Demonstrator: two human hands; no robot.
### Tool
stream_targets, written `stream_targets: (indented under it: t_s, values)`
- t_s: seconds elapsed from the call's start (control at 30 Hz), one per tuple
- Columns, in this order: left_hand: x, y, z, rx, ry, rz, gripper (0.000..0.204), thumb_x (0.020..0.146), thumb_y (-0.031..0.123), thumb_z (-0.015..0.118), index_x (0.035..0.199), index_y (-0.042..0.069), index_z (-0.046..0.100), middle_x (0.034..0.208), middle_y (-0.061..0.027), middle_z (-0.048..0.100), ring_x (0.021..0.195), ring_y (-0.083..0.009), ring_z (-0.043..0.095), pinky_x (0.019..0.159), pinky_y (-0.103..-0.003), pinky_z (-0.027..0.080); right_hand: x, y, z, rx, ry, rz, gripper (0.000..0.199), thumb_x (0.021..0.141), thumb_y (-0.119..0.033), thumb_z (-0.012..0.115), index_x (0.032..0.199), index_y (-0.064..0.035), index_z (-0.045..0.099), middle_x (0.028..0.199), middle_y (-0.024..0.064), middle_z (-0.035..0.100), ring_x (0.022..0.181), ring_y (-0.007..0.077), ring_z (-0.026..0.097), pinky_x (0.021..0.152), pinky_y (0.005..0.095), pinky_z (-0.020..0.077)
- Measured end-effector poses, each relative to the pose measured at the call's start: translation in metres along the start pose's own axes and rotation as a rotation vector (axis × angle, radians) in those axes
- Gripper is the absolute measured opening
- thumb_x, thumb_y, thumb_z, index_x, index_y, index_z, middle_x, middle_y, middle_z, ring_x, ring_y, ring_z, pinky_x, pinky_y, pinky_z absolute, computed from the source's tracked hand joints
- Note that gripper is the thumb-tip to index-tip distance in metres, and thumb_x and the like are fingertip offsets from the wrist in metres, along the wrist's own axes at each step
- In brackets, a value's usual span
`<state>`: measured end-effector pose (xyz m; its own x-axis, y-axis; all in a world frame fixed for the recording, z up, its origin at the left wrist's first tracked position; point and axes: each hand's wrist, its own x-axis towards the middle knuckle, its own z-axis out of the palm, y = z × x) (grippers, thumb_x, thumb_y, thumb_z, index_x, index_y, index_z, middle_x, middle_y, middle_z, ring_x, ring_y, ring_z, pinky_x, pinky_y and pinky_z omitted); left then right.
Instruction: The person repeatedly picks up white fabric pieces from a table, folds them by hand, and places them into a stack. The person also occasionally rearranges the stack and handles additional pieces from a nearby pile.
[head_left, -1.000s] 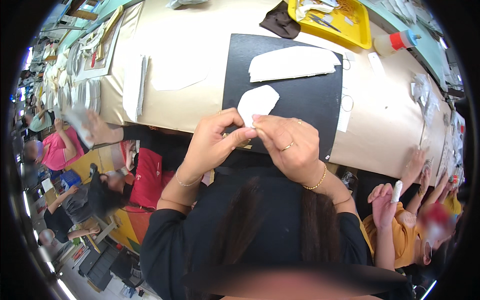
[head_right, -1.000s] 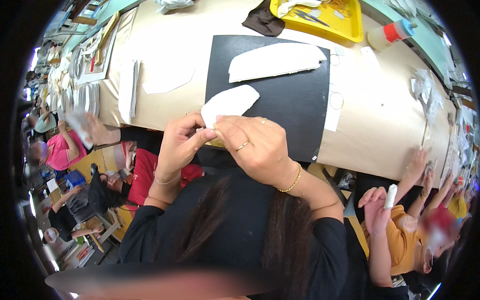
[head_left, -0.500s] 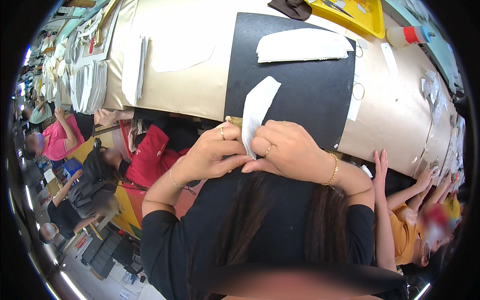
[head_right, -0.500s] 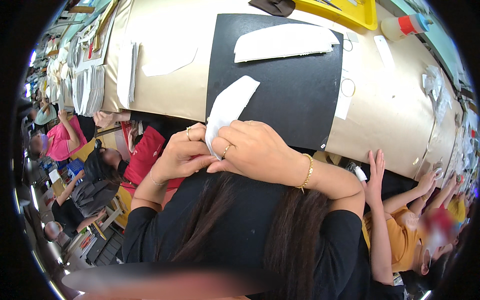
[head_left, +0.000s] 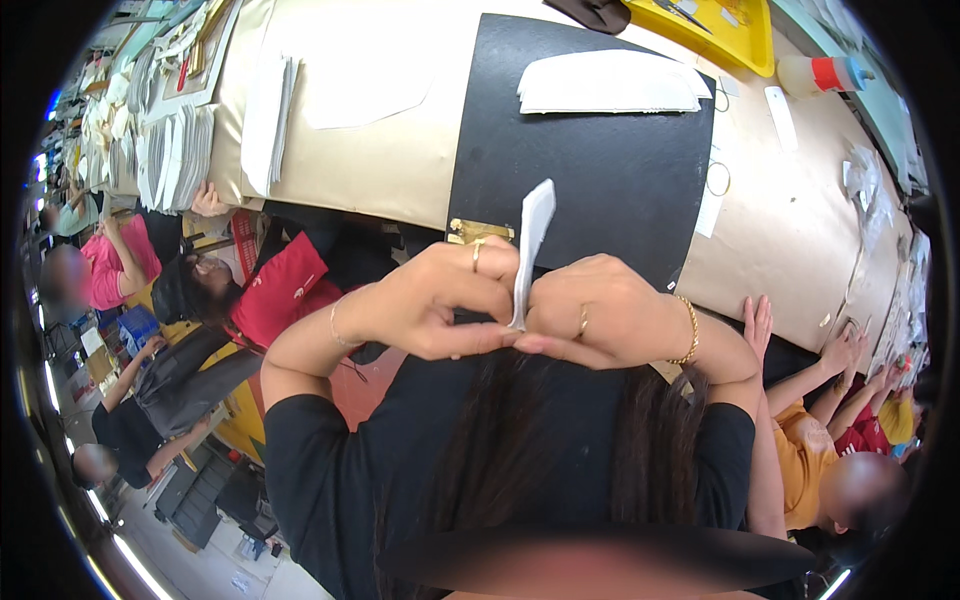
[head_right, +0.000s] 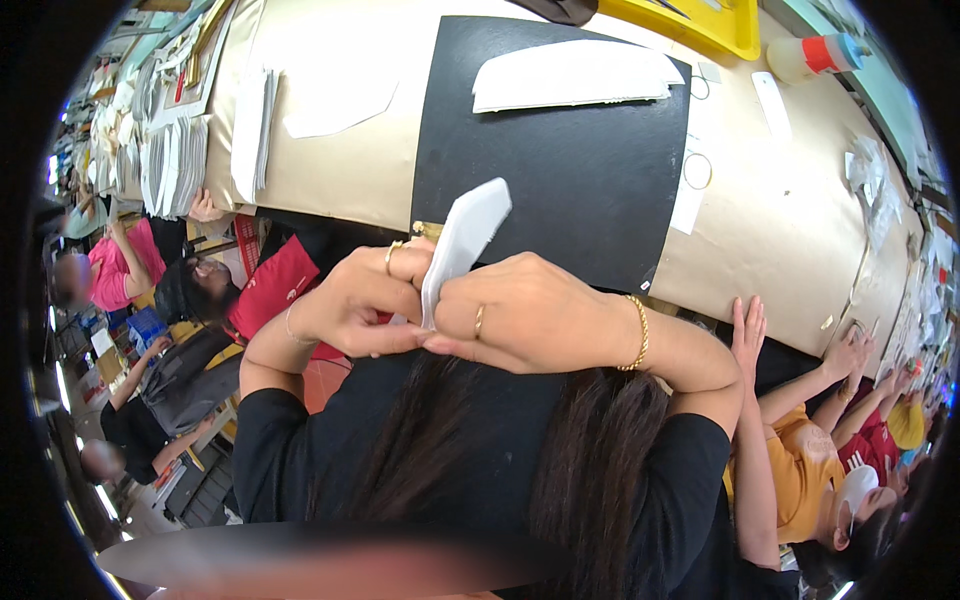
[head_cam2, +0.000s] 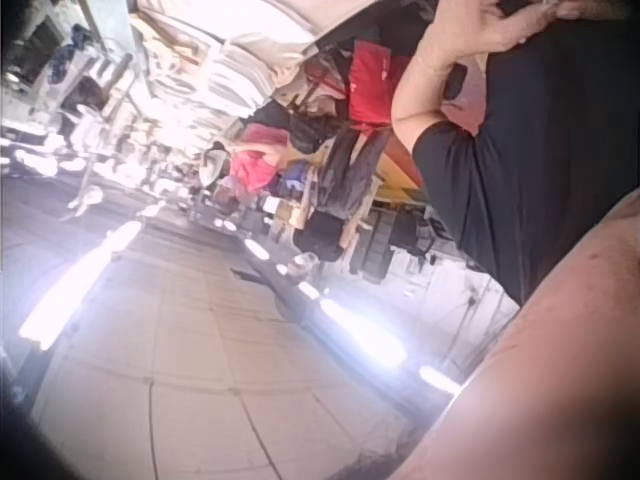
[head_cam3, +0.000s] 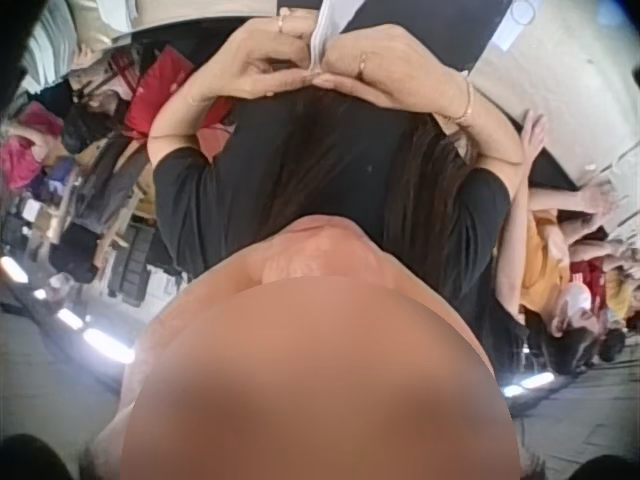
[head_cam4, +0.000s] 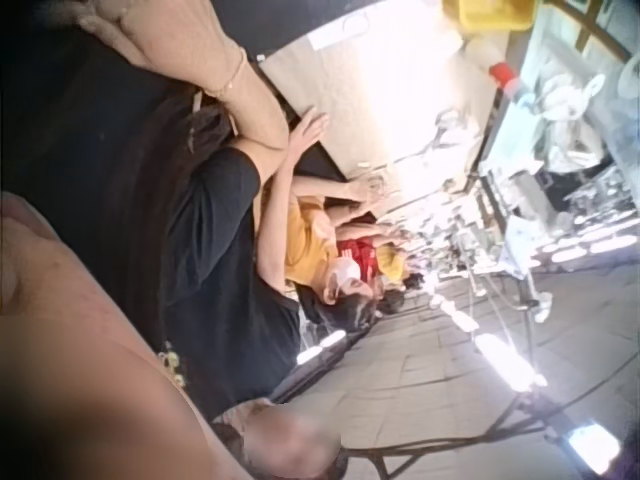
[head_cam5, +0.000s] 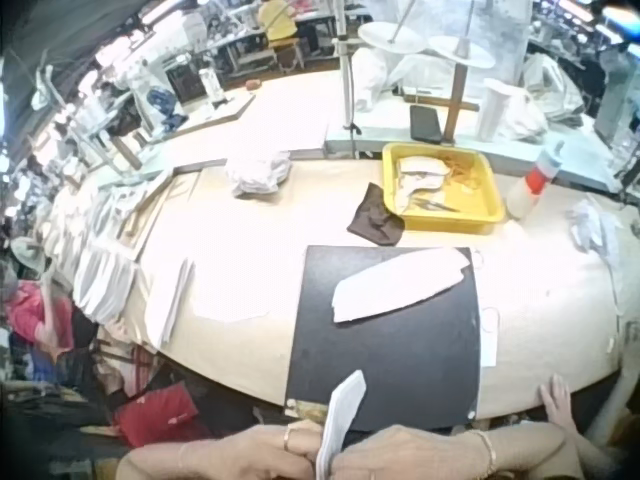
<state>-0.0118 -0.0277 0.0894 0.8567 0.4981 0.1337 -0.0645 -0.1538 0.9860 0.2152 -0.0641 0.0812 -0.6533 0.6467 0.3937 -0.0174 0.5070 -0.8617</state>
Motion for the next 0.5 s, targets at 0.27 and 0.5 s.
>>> stream_targets:
  t_s: [0.27, 0.5]
  values:
    - [0.004, -0.007, 0.001, -0.402, 0.103, -0.112, 0.019, 0.079, 0.007, 0.078, 0.070, 0.001, 0.063, 0.084, -0.0079, 0.062, 0.077, -0.0170, 0.058, 0.066, -0.031, 0.042, -0.007, 0.001, -0.003, 0.234, 0.198, 0.165, 0.022, 0.092, -0.015, 0.065, 0.077, -0.0052, 0.052, 0.068, 0.0084, 0.058, 0.059, 0.0255, 0.061, 0.056, 0.0356, 0.0493]
    - [-0.005, -0.010, -0.006, -0.519, 0.254, 0.016, 0.017, 0.078, 0.003, 0.070, 0.066, 0.002, 0.058, 0.089, -0.0094, 0.057, 0.084, -0.0178, 0.054, 0.077, -0.033, 0.042, -0.023, 0.010, -0.009, 0.785, 0.616, 0.181, 0.022, 0.098, -0.014, 0.054, 0.078, -0.0073, 0.048, 0.079, 0.0106, 0.059, 0.064, 0.0135, 0.057, 0.061, 0.0300, 0.0497]
